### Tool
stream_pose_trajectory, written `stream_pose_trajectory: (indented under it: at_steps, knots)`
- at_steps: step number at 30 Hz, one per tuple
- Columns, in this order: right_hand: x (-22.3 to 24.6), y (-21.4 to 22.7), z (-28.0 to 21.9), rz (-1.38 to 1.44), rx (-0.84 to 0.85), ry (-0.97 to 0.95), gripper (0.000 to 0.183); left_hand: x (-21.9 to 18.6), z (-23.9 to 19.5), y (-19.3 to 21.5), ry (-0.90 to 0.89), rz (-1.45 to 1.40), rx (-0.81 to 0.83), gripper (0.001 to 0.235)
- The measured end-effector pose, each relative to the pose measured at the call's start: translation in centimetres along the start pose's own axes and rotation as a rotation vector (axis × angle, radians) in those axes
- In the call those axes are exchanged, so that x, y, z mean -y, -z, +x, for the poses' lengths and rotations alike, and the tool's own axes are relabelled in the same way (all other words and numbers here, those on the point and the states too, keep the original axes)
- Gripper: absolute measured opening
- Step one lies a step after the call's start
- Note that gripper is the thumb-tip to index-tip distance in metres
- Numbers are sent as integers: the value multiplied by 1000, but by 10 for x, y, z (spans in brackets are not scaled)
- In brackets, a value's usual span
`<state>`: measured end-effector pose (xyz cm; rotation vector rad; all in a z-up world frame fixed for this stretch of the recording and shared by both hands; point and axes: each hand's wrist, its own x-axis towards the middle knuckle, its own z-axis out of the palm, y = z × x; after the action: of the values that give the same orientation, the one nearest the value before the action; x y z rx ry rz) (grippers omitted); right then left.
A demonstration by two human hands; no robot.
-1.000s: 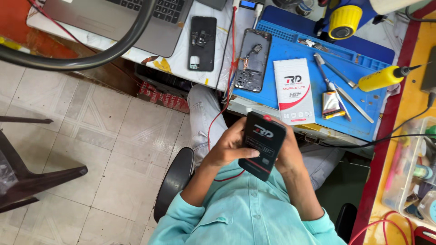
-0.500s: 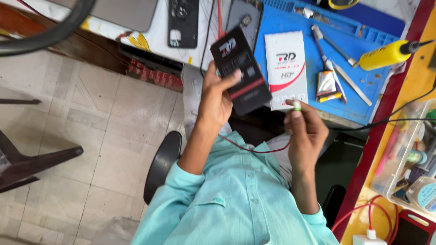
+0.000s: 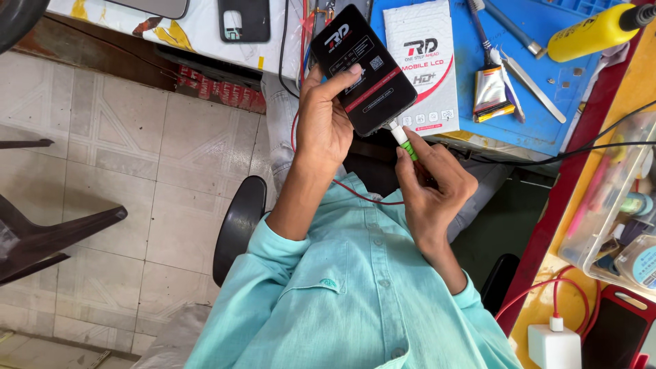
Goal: The person handles a disassembled smartphone, connecting a charging cable to the internal battery connector and testing the screen. They repeatedly plug and unplug the cable while inspecting the motherboard and battery area. The person also picks up a replacement LCD screen and a phone back cover, placing them on the workbench.
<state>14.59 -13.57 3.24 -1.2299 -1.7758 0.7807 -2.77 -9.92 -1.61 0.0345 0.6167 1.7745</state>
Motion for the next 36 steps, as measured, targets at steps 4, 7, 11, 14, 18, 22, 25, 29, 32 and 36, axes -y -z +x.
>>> stream_pose_trajectory:
  at_steps: [4,7,11,14,18,22,25,29,32,36]
  knots:
    - [-2,2,-1,94,-8,-62,24,1,-1,-1,-16,12,26,24]
    - [-7,1,2,495,-14,-292,12,2,-4,-5,-31,11,103,31]
    - [-10,-4,11,858,-20,-436,11,12,-9,-10,-56,-41,248,55]
    - [-8,-10,8,658,-60,-269,15,21,-9,-7,-72,-142,335,71]
    - [-4,-7,6,173,-185,163,17,23,-11,2,-83,-253,585,71]
    - [-6,-3,3,185,-181,249,25,16,-3,7,-150,-221,895,61]
    - [-12,-3,3,204,-147,305,28,12,-4,14,-194,-154,975,61]
    - [-14,-4,4,153,-131,417,27,9,-2,16,-76,-82,933,45]
    - [-4,-3,5,144,-97,444,28,16,0,11,-146,-293,998,72]
    - [14,12,11,183,14,364,36,20,1,11,-91,-417,825,69]
